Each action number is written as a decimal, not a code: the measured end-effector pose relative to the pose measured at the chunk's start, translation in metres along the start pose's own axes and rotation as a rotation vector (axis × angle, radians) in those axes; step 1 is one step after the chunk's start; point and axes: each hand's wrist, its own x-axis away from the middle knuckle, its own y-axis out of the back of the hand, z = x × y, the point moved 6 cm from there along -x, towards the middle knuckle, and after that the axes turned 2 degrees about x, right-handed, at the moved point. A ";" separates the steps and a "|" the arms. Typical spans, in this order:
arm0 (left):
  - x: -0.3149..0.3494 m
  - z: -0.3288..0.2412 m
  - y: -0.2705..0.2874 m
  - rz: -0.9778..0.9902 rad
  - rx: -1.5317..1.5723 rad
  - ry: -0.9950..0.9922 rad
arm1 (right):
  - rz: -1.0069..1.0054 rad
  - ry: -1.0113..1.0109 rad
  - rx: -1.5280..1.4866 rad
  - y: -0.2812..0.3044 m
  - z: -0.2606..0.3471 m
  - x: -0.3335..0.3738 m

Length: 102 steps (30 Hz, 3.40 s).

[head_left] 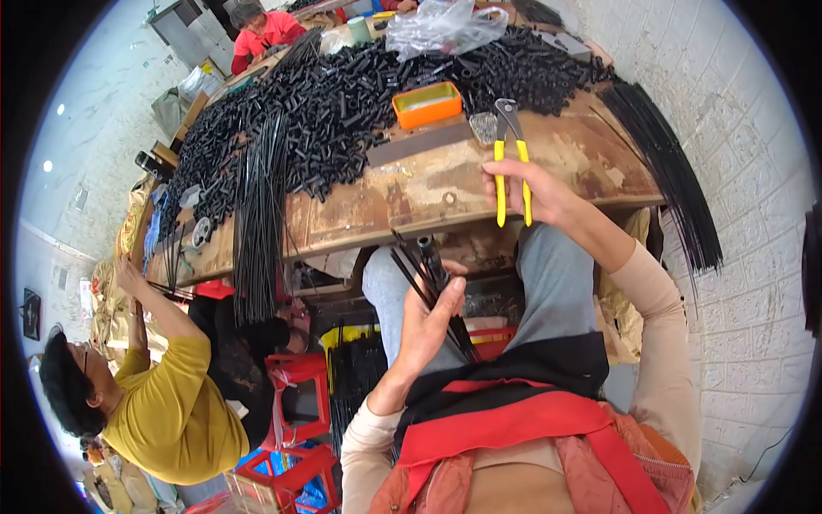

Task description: Assembling and securing bundles of black synthetic fibers using pliers and plastic ties at a production workbench.

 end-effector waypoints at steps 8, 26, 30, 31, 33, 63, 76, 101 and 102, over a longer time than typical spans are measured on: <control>-0.001 -0.003 -0.006 0.001 -0.011 -0.025 | -0.043 0.065 0.106 -0.031 -0.045 0.070; 0.004 -0.002 -0.034 0.216 -0.085 -0.069 | -0.001 0.272 0.200 -0.056 -0.057 0.113; 0.003 0.001 -0.040 0.244 -0.138 -0.092 | 0.027 0.262 0.135 -0.071 -0.048 0.120; 0.004 0.000 -0.040 0.241 -0.139 -0.091 | 0.029 0.260 0.133 -0.072 -0.048 0.120; 0.005 -0.003 -0.040 0.220 -0.106 -0.093 | 0.013 0.300 0.174 -0.073 -0.046 0.120; 0.006 -0.007 -0.030 0.261 0.076 -0.019 | 0.089 0.324 0.398 -0.081 -0.037 0.104; 0.009 -0.004 -0.018 0.297 0.049 -0.027 | 0.237 -0.229 1.012 -0.071 -0.030 0.146; 0.001 0.003 -0.017 0.363 0.137 -0.041 | 0.273 -0.193 1.282 -0.079 -0.003 0.143; 0.000 0.008 -0.017 0.296 0.155 0.015 | 0.269 -0.212 1.279 -0.077 0.001 0.142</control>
